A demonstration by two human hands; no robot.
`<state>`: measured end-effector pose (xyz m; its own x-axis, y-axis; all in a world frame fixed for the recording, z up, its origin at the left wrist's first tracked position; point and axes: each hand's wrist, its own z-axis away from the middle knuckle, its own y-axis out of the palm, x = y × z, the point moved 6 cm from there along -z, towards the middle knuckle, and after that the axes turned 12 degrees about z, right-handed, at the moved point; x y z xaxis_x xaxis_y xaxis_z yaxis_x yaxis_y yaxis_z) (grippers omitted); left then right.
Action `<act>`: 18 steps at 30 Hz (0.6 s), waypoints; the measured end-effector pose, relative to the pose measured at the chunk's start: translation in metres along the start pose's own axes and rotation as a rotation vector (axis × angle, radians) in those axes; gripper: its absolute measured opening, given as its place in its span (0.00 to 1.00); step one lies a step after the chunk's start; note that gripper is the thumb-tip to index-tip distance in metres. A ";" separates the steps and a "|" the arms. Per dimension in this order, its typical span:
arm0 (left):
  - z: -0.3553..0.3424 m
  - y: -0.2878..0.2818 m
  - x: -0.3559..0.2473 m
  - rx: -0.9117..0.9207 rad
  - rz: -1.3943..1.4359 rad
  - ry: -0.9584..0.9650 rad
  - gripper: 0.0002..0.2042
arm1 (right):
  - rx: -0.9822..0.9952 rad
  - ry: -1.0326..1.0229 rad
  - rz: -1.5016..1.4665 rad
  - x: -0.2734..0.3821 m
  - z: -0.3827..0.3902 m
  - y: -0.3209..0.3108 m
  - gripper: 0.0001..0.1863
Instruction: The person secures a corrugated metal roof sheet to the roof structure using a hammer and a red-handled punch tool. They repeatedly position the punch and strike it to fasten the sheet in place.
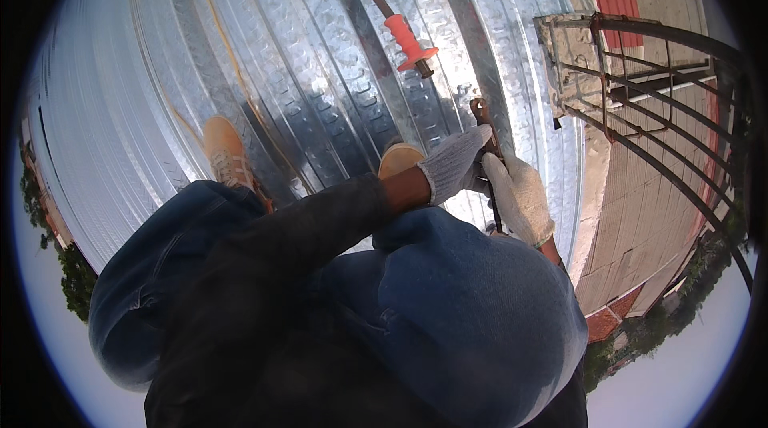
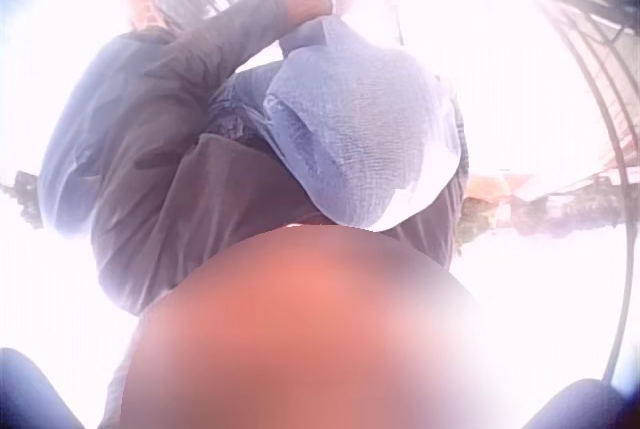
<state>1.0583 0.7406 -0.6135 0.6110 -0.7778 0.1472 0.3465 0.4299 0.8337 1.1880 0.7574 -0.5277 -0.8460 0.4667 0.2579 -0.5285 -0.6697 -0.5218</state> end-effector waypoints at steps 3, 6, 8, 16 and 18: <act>-0.021 -0.002 0.007 0.021 0.121 0.034 0.24 | -0.149 -0.470 0.535 0.017 -0.006 -0.033 0.24; -0.023 -0.001 0.007 0.005 0.169 0.031 0.22 | -0.023 -0.322 0.614 0.041 -0.013 -0.051 0.22; -0.022 0.004 -0.004 -0.067 0.094 -0.006 0.21 | -0.043 -0.262 0.656 0.053 -0.017 -0.064 0.23; -0.035 -0.006 -0.005 -0.109 0.240 -0.063 0.19 | 0.012 -0.316 1.072 0.106 -0.046 -0.095 0.18; -0.043 -0.005 -0.006 -0.085 0.368 -0.029 0.17 | 0.007 -0.334 1.110 0.115 -0.053 -0.093 0.18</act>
<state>1.0833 0.7624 -0.6414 0.6854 -0.5768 0.4445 0.1663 0.7183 0.6755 1.1435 0.9039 -0.4924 -0.8208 -0.5547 -0.1362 0.5164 -0.6188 -0.5919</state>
